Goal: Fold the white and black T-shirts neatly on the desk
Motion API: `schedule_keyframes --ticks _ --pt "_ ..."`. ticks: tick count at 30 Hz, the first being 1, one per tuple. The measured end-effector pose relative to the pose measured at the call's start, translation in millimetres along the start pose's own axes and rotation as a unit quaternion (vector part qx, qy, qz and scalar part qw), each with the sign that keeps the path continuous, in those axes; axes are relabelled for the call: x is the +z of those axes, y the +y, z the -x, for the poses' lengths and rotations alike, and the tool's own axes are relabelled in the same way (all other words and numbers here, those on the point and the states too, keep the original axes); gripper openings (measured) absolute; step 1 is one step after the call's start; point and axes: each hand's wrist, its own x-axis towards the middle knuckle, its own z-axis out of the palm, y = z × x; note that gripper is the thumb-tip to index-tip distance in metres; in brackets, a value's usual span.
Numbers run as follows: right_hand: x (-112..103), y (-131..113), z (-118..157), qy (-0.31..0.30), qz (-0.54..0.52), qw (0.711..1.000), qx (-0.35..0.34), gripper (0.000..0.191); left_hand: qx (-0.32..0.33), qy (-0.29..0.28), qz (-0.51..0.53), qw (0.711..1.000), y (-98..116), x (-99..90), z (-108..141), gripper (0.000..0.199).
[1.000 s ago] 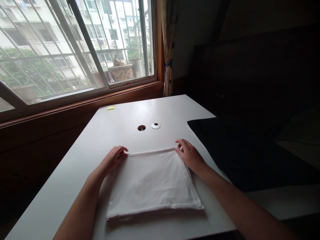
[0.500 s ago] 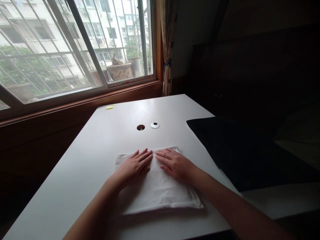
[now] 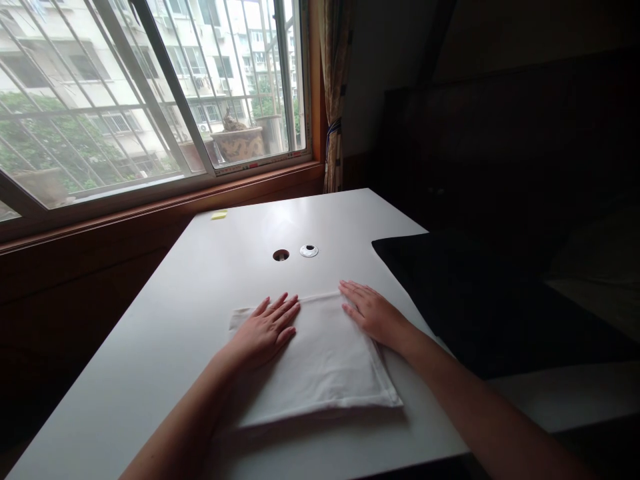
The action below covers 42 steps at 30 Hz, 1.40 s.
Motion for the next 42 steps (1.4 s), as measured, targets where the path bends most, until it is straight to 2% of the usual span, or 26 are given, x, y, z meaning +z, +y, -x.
schedule_keyframes --ticks 3,7,13,16,19,23,26,29,32,37,42 --pt "-6.6 1.2 0.2 0.041 -0.031 0.999 -0.001 0.043 -0.019 -0.001 0.0 1.0 -6.7 1.8 0.7 0.058" --pt "-14.2 -8.9 -0.4 0.067 -0.051 0.996 -0.016 0.037 -0.068 -0.001 -0.005 0.998 -19.2 0.6 3.8 0.058" --pt "-14.3 -26.8 2.8 0.076 -0.049 0.986 -0.139 0.035 -0.187 -0.033 -0.025 0.981 -40.4 -14.5 12.4 0.061" --pt "-9.3 -42.5 5.7 0.044 -0.03 0.979 -0.199 0.04 -0.231 -0.025 -0.048 0.972 -47.9 -17.2 16.3 0.061" --pt "-1.2 -58.8 7.7 0.0 -0.017 0.969 -0.246 0.044 -0.222 0.013 -0.085 0.971 -51.2 -15.1 18.3 0.057" --pt "5.4 -66.3 6.8 -0.016 -0.022 0.96 -0.278 0.038 -0.11 0.083 -0.084 0.987 -40.2 -15.8 15.6 0.054" --pt "0.7 -61.5 4.6 0.003 -0.019 0.963 -0.268 0.032 -0.004 0.079 -0.036 0.996 -18.0 -18.8 9.4 0.054" --pt "-8.1 -53.1 3.2 0.023 0.003 0.974 -0.227 0.024 0.052 0.031 -0.006 0.998 5.3 -18.1 2.4 0.055" --pt "-14.2 -43.3 3.3 0.041 0.029 0.986 -0.161 0.018 0.056 -0.007 0.007 0.998 19.8 -13.6 -3.0 0.058" --pt "-15.7 -32.5 2.7 0.092 0.003 0.994 -0.064 0.017 0.03 -0.023 0.008 0.999 35.1 -7.6 -6.1 0.061" --pt "-12.5 -31.1 -2.1 0.127 -0.03 0.991 -0.02 0.016 0.024 -0.048 0.003 0.999 55.6 -7.8 -9.0 0.062"
